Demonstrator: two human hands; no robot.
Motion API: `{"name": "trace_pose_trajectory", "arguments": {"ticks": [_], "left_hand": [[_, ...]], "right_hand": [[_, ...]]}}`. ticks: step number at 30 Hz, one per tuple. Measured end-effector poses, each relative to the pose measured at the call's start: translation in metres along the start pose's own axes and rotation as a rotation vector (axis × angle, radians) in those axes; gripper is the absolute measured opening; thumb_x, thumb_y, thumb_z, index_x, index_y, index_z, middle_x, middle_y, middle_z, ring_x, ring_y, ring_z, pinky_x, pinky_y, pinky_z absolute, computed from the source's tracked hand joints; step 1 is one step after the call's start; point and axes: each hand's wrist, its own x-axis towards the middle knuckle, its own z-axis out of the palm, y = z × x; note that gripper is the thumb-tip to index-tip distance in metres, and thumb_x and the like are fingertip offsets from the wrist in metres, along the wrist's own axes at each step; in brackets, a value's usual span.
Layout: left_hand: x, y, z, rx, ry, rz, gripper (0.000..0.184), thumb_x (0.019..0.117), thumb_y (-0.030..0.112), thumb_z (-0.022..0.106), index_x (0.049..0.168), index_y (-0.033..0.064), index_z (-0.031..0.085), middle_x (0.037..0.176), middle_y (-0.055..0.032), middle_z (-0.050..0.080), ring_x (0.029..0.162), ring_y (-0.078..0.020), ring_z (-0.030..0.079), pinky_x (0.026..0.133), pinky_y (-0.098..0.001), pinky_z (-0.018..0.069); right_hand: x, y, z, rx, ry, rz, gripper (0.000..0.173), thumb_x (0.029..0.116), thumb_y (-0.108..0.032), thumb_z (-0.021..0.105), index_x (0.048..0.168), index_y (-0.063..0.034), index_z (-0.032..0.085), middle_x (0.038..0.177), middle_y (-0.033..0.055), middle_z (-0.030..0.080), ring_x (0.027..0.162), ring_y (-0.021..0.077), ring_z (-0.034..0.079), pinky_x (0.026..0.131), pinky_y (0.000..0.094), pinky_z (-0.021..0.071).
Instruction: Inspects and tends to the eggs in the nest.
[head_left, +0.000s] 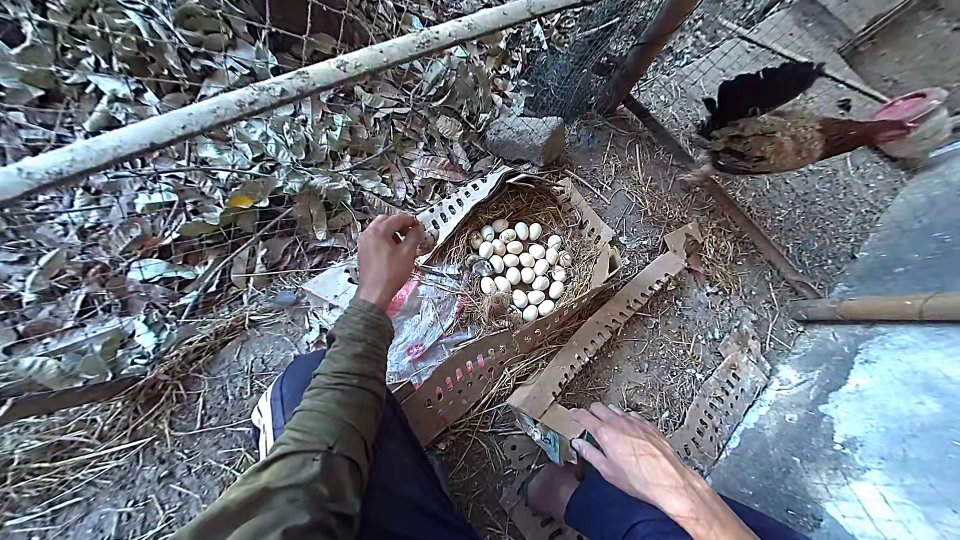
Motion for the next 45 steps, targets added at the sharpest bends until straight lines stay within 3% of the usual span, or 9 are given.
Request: {"name": "trace_pose_trajectory", "arguments": {"ticks": [25, 36, 39, 41, 45], "left_hand": [[-0.001, 0.002, 0.002, 0.001, 0.013, 0.011, 0.022, 0.0998, 0.025, 0.065, 0.104, 0.0056, 0.075, 0.100, -0.0113, 0.069, 0.087, -0.0222, 0.065, 0.081, -0.0450, 0.0519], [-0.004, 0.005, -0.009, -0.010, 0.044, -0.027, 0.021, 0.1002, 0.023, 0.065, 0.104, 0.0043, 0.074, 0.098, -0.0117, 0.066, 0.083, -0.0219, 0.063, 0.078, -0.0437, 0.0517], [-0.005, 0.008, -0.013, -0.025, 0.072, -0.024, 0.020, 0.0998, 0.022, 0.065, 0.105, 0.0038, 0.074, 0.098, -0.0120, 0.067, 0.084, -0.0219, 0.064, 0.079, -0.0434, 0.0526], [-0.006, 0.008, -0.018, -0.043, 0.069, -0.036, 0.022, 0.0997, 0.021, 0.065, 0.107, 0.0027, 0.074, 0.102, -0.0138, 0.069, 0.090, -0.0243, 0.066, 0.084, -0.0463, 0.0532], [-0.007, 0.005, -0.030, -0.134, 0.075, -0.129, 0.022, 0.0992, 0.022, 0.067, 0.109, 0.0041, 0.074, 0.105, -0.0134, 0.069, 0.095, -0.0254, 0.067, 0.089, -0.0480, 0.0538]], "right_hand": [[-0.002, 0.001, 0.001, -0.008, 0.013, 0.004, 0.050, 0.1060, -0.045, 0.049, 0.148, -0.0196, 0.055, 0.135, 0.0151, 0.063, 0.126, 0.0365, 0.059, 0.103, 0.0551, 0.0478], [0.008, -0.003, -0.018, -0.048, -0.001, -0.037, 0.050, 0.1063, -0.045, 0.048, 0.150, -0.0198, 0.053, 0.136, 0.0146, 0.062, 0.127, 0.0358, 0.058, 0.104, 0.0542, 0.0473], [0.014, -0.002, -0.030, -0.045, -0.019, -0.029, 0.051, 0.1062, -0.046, 0.049, 0.151, -0.0209, 0.051, 0.141, 0.0149, 0.060, 0.131, 0.0362, 0.056, 0.106, 0.0557, 0.0454], [0.017, 0.000, -0.040, -0.041, -0.003, -0.024, 0.051, 0.1056, -0.045, 0.050, 0.151, -0.0213, 0.052, 0.144, 0.0150, 0.058, 0.132, 0.0365, 0.056, 0.107, 0.0569, 0.0446], [0.024, 0.007, -0.053, -0.028, 0.109, -0.093, 0.050, 0.1040, -0.042, 0.055, 0.146, -0.0166, 0.058, 0.138, 0.0186, 0.063, 0.127, 0.0400, 0.060, 0.104, 0.0602, 0.0472]]}}
